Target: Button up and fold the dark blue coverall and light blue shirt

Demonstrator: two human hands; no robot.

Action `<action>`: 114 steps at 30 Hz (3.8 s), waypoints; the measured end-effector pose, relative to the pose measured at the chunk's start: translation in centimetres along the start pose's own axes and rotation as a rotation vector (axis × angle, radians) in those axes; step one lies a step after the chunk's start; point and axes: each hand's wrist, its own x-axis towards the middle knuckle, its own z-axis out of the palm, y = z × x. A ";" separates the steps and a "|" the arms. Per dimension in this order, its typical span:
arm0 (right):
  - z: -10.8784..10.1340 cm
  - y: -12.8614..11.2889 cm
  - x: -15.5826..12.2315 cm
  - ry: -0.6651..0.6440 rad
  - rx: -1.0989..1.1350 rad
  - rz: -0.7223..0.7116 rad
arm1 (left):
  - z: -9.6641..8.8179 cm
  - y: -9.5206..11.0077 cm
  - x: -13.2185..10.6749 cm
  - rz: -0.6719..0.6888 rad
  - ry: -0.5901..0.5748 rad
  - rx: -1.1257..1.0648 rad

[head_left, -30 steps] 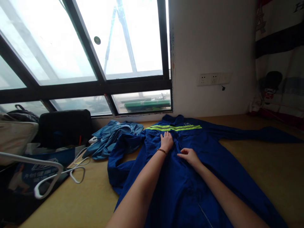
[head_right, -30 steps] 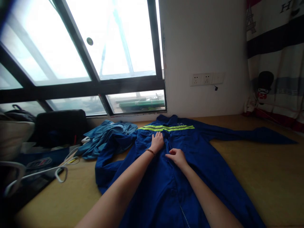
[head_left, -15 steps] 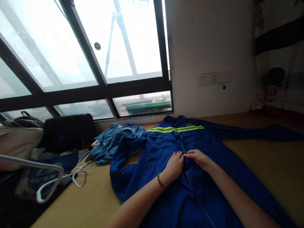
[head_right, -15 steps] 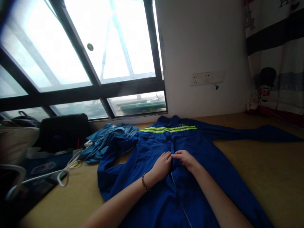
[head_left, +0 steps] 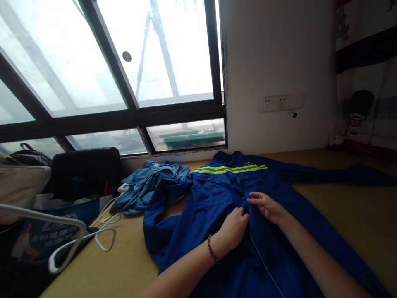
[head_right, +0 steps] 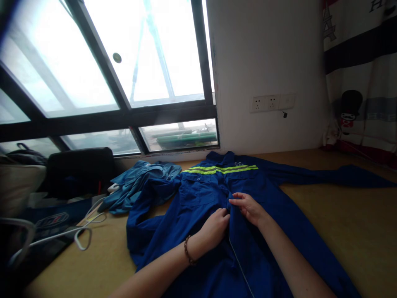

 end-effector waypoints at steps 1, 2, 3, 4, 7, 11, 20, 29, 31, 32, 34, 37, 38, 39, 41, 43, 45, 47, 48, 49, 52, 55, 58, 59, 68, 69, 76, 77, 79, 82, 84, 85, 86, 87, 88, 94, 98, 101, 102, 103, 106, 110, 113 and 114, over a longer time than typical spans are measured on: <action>0.1 0.0 -0.1 -0.010 0.000 0.000 | -0.1 -0.4 0.1 -0.059 -0.004 -0.090; 0.3 0.1 -0.2 -0.023 -0.006 0.004 | -0.3 -0.8 0.1 -0.104 -0.020 -0.187; 0.4 0.2 -0.2 -0.040 -0.019 0.008 | -0.6 -1.3 0.2 -0.131 -0.046 -0.285; 0.6 0.4 -0.3 -0.062 -0.037 0.011 | -0.8 -1.9 0.3 -0.143 -0.080 -0.377; 1.5 1.1 -0.2 -0.122 -0.103 -0.011 | -1.4 -3.3 0.5 -0.203 -0.186 -0.587; 2.7 2.3 0.2 -0.084 -0.278 -0.164 | -2.0 -4.9 0.7 -0.328 -0.212 -0.718; 2.8 4.5 1.4 0.093 -0.697 -0.378 | -4.9 -7.1 0.1 -0.381 -0.244 -1.120; 3.7 3.3 0.3 0.070 -0.237 -0.201 | -3.6 -6.0 0.3 -0.365 -0.167 -1.087; 3.7 3.0 0.2 0.077 -0.197 -0.173 | -3.4 -5.6 0.3 -0.376 -0.155 -1.103; 3.7 2.9 0.1 0.089 -0.183 -0.164 | -3.4 -5.5 0.3 -0.382 -0.146 -1.110; 3.7 2.7 0.0 0.102 -0.157 -0.156 | -3.6 -5.3 0.3 -0.389 -0.117 -1.114; 3.8 2.5 -0.1 0.072 -0.082 -0.157 | -4.1 -5.2 0.4 -0.386 -0.072 -1.129; 3.7 2.4 -0.1 0.054 -0.052 -0.161 | -4.3 -5.3 0.5 -0.382 -0.064 -1.145; 3.7 2.4 -0.1 0.040 -0.025 -0.167 | -4.6 -5.3 0.5 -0.378 -0.060 -1.161; 3.6 2.4 0.0 0.026 0.013 -0.178 | -5.1 -5.5 0.5 -0.369 -0.056 -1.177; 3.6 2.5 0.0 0.020 0.028 -0.187 | -5.5 -5.6 0.4 -0.367 -0.058 -1.167; 3.6 2.6 -0.1 0.005 0.024 -0.202 | -5.9 -5.7 0.2 -0.376 -0.061 -1.149; 3.8 2.6 -0.3 -0.022 0.013 -0.225 | -6.2 -5.7 0.1 -0.398 -0.067 -1.154; 3.8 2.7 -0.4 -0.036 0.012 -0.233 | -6.4 -5.6 0.1 -0.413 -0.068 -1.163; 3.8 2.7 -0.4 -0.050 0.013 -0.239 | -6.5 -5.5 0.1 -0.431 -0.066 -1.173; 3.9 2.7 -0.6 -0.078 0.026 -0.255 | -6.8 -5.1 0.2 -0.474 -0.044 -1.189; 3.9 2.6 -0.6 -0.078 0.019 -0.271 | -6.7 -4.9 0.3 -0.462 -0.005 -1.188; 3.9 2.5 -0.7 -0.052 -0.006 -0.272 | -6.2 -5.2 0.5 -0.425 0.031 -1.152; 4.0 2.5 -0.7 -0.037 -0.023 -0.273 | -5.9 -5.4 0.5 -0.413 0.041 -1.123; 4.0 2.5 -0.4 0.126 -0.354 -0.399 | -5.2 -4.7 0.1 -0.267 0.155 -0.741; 3.9 2.6 -0.3 0.125 -0.376 -0.413 | -5.4 -4.4 0.0 -0.250 0.166 -0.704; 3.9 2.5 -0.1 0.131 -0.422 -0.471 | -5.9 -3.6 -0.1 -0.227 0.208 -0.520; 3.9 2.5 -0.2 0.149 -0.421 -0.488 | -5.7 -3.6 -0.1 -0.260 0.193 -0.523; 4.0 2.5 -0.3 0.188 -0.411 -0.520 | -5.3 -3.7 -0.1 -0.334 0.110 -0.621; 4.2 2.8 -0.6 0.228 -0.423 -0.559 | -5.0 -3.8 0.0 -0.433 -0.029 -0.888; 4.4 2.9 -0.8 0.265 -0.489 -0.605 | -5.3 -3.7 0.1 -0.495 -0.061 -1.042; 4.5 2.9 -1.0 0.288 -0.537 -0.635 | -5.6 -3.7 0.1 -0.514 -0.072 -1.106; 4.6 2.9 -1.1 0.309 -0.592 -0.665 | -5.8 -3.6 0.1 -0.530 -0.084 -1.160; 4.7 2.9 -1.3 0.331 -0.649 -0.696 | -6.0 -3.5 0.1 -0.540 -0.090 -1.202; 4.8 2.9 -1.5 0.348 -0.707 -0.726 | -6.2 -3.4 0.1 -0.550 -0.088 -1.228; 4.9 3.1 -1.8 0.413 -0.959 -0.819 | -4.6 -2.4 0.4 -0.669 0.108 -1.350; 4.8 3.2 -1.5 0.416 -0.924 -0.824 | -3.6 -2.3 0.4 -0.756 0.172 -1.564; 4.8 3.0 -1.4 0.377 -0.857 -0.814 | -3.5 -2.5 0.4 -0.806 0.166 -1.707; 4.8 2.9 -1.4 0.362 -0.840 -0.806 | -3.5 -2.6 0.4 -0.817 0.155 -1.740; 4.8 2.8 -1.4 0.347 -0.827 -0.797 | -3.5 -2.7 0.4 -0.826 0.144 -1.761; 5.0 2.6 -1.6 0.308 -0.804 -0.775 | -3.6 -2.8 0.5 -0.843 0.135 -1.772; 5.1 2.4 -1.7 0.283 -0.746 -0.741 | -3.7 -2.7 0.6 -0.853 0.161 -1.765; 5.0 2.4 -1.5 0.262 -0.646 -0.680 | -3.7 -2.6 0.6 -0.873 0.169 -1.758; 4.9 2.5 -1.3 0.250 -0.609 -0.651 | -3.7 -2.6 0.6 -0.884 0.170 -1.754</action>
